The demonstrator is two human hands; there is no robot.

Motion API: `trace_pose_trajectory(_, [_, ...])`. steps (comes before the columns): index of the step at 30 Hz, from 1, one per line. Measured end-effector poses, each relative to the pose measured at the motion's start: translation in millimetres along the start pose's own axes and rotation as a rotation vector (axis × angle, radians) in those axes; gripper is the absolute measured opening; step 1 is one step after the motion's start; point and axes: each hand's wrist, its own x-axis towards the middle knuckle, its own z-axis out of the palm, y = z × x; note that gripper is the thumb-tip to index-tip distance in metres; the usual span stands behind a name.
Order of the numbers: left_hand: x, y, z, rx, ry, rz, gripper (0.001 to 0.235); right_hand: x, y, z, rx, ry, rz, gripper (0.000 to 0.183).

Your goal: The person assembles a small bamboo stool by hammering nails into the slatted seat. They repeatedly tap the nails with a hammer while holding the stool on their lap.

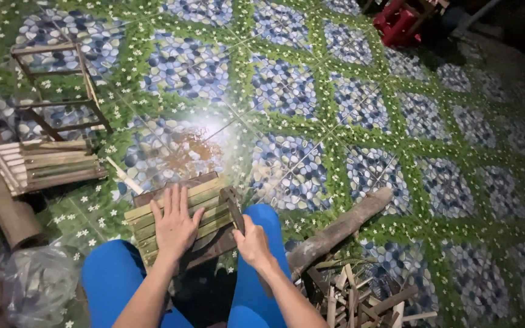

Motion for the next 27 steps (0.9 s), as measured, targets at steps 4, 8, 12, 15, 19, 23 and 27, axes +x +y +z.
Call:
trace_pose_trajectory(4, [5, -6, -3, -0.174, 0.209, 0.159, 0.076, -6, 4, -2, 0.161, -0.064, -0.055, 0.061])
trace_pose_trajectory(8, [2, -8, -6, -0.101, 0.245, 0.168, 0.075, -17, 10, 1, 0.139, -0.074, -0.014, 0.063])
trace_pose_trajectory(12, [1, -5, 2, -0.171, 0.195, 0.128, 0.077, -18, 13, 0, 0.181, -0.076, -0.001, 0.064])
trace_pose_trajectory(15, [0, -6, 7, -0.228, 0.133, 0.109, 0.077, -27, 4, -5, 0.182, -0.057, -0.018, 0.062])
trace_pose_trajectory(19, [2, -6, 9, -0.173, 0.162, 0.101, 0.079, -11, 10, -1, 0.083, -0.088, 0.009, 0.062])
trace_pose_trajectory(23, [1, -8, 13, -0.222, 0.156, 0.108, 0.078, -15, 14, -2, 0.181, -0.107, 0.086, 0.067])
trace_pose_trajectory(27, [1, -7, 10, -0.111, 0.216, 0.116, 0.079, -34, 15, -6, 0.229, -0.056, 0.048, 0.065])
